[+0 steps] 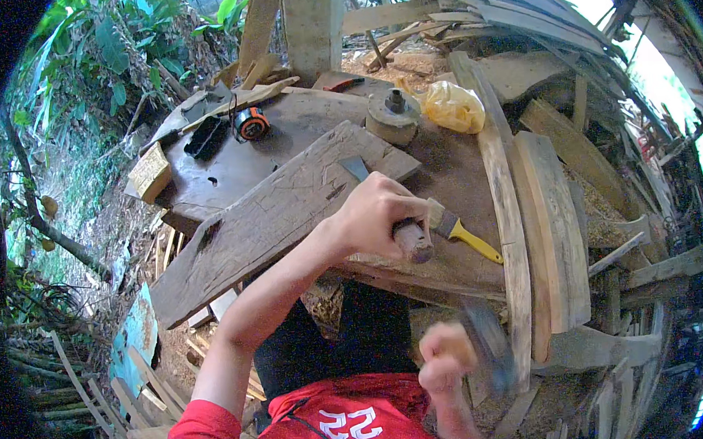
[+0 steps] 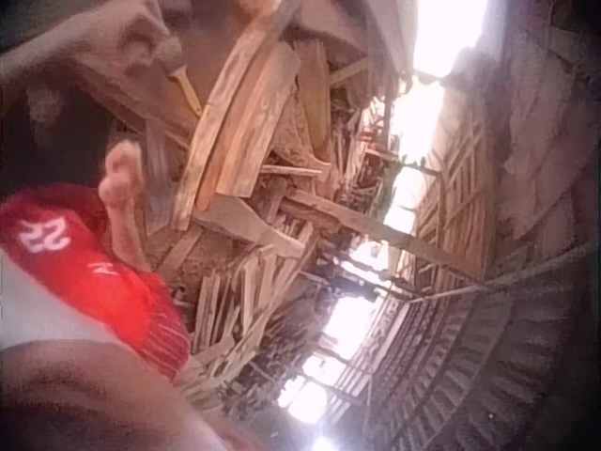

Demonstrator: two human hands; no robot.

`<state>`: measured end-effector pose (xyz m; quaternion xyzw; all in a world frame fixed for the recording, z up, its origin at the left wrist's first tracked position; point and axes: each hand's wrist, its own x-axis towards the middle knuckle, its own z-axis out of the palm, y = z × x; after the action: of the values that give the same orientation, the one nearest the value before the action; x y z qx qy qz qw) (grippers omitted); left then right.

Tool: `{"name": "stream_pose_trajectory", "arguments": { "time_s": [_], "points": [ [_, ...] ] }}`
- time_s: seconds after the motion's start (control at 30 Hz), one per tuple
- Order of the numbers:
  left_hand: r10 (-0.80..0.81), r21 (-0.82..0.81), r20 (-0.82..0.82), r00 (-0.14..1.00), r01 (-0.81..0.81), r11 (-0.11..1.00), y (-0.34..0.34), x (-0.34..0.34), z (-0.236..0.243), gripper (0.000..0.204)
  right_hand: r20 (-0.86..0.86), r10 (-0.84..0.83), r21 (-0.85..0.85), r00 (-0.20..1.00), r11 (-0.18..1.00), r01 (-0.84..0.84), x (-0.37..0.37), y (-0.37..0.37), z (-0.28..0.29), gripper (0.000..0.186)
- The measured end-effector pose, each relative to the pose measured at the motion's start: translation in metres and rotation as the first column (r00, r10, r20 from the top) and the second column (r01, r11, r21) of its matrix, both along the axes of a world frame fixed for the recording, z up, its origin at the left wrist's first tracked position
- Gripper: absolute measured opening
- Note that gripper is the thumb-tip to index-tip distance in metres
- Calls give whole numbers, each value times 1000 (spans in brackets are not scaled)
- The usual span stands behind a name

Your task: The person carves a piece of wood using a chisel and a hammer, cleans the wood with a brush, and sands its surface with sandpaper by hand.

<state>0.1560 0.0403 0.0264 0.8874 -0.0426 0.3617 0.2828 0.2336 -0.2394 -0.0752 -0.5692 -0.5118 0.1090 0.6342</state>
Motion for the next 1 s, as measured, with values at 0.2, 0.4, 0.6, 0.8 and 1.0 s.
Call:
{"name": "stream_pose_trajectory", "arguments": {
  "time_s": [0.2, 0.4, 0.6, 0.8, 1.0],
  "points": [
    [-31, -35, 59, 998, 33, 999, -5, -13, 7, 19, -406, -6, -120, 914, 992, -46, -26, 12, 52, 73],
    [-27, -64, 34, 999, 29, 998, -11, -11, 18, 21, -203, -4, 343, 979, 936, 75, -33, 6, 57, 73],
    [-27, -48, 44, 999, 29, 998, -4, -13, 10, 20, 54, 156, 119, 986, 980, -161, -20, -2, 33, 61],
    [-31, -40, 53, 998, 33, 999, -7, -16, 9, 18, 5, -89, -399, 996, 913, 83, -33, 6, 43, 66],
    [-8, -42, 47, 999, 10, 999, -1, -12, 8, 20, -308, -90, -337, 947, 941, -20, -33, 17, 69, 44]
  ]
}}
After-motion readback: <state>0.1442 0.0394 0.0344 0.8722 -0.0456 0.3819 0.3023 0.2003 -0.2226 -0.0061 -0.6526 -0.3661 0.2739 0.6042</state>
